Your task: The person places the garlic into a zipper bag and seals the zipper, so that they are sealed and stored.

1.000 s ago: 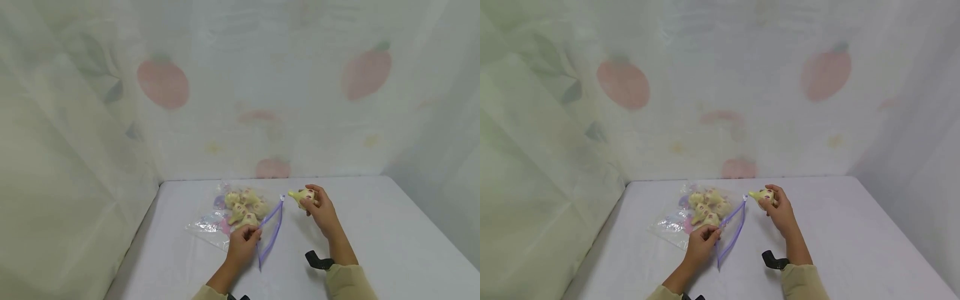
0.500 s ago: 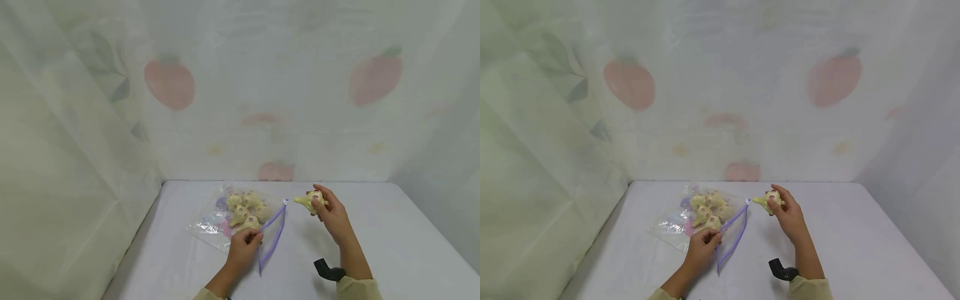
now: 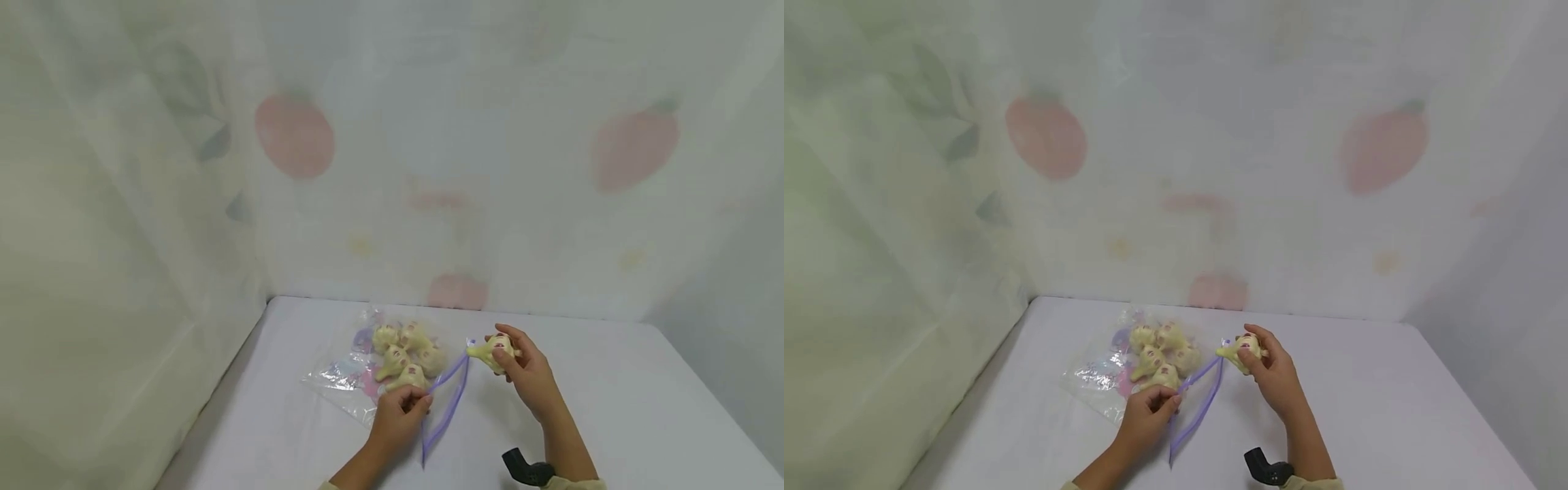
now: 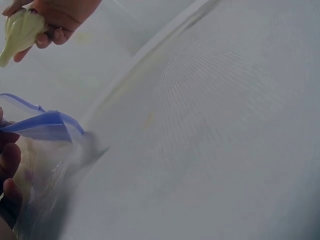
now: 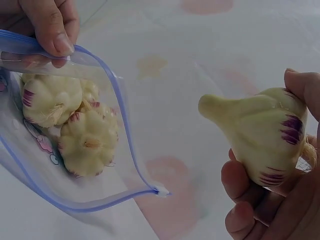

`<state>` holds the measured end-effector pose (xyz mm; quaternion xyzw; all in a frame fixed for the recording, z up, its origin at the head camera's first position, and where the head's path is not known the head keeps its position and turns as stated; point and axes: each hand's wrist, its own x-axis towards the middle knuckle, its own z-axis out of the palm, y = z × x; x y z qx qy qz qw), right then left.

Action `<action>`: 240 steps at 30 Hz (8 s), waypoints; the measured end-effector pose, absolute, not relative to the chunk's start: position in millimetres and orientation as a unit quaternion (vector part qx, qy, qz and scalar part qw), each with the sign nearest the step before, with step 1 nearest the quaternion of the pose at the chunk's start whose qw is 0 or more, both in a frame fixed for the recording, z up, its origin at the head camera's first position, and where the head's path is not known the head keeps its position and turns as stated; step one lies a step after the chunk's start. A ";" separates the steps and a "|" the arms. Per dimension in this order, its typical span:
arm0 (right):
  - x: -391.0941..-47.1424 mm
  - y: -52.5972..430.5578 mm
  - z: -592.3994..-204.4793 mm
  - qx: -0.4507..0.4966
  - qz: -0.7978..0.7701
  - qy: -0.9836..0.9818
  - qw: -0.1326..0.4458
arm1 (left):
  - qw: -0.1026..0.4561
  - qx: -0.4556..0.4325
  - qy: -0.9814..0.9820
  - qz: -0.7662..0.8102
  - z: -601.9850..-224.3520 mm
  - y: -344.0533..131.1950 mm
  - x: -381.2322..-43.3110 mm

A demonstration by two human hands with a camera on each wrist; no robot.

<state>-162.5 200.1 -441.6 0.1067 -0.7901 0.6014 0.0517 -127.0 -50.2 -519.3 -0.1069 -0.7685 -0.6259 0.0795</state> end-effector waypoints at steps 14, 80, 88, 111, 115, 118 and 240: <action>-167.0 180.0 -437.8 0.131 0.584 -0.800 0.039 | 0.084 -0.075 -0.754 -0.647 -518.6 -62.9 -122.9; -159.5 169.1 -459.2 0.162 0.464 -0.867 -0.084 | 0.087 -0.089 -0.749 -0.651 -488.4 -62.1 -109.7; -163.3 156.9 -468.6 0.135 0.456 -0.877 -0.075 | 0.082 -0.089 -0.744 -0.657 -484.3 -63.4 -111.0; -160.2 137.7 -490.0 0.055 0.487 -0.870 -0.049 | 0.079 -0.099 -0.746 -0.653 -484.4 -61.7 -110.9; -163.3 132.6 -490.9 0.083 0.514 -0.853 -0.028 | 0.087 -0.105 -0.748 -0.650 -482.6 -60.5 -115.4; -166.4 129.1 -495.8 0.122 0.533 -0.837 -0.011 | 0.090 -0.106 -0.754 -0.642 -483.0 -61.1 -117.3; -162.9 146.5 -509.5 -0.079 0.744 -0.663 0.028 | 0.005 -0.269 -0.896 -0.355 -433.0 -35.3 -155.5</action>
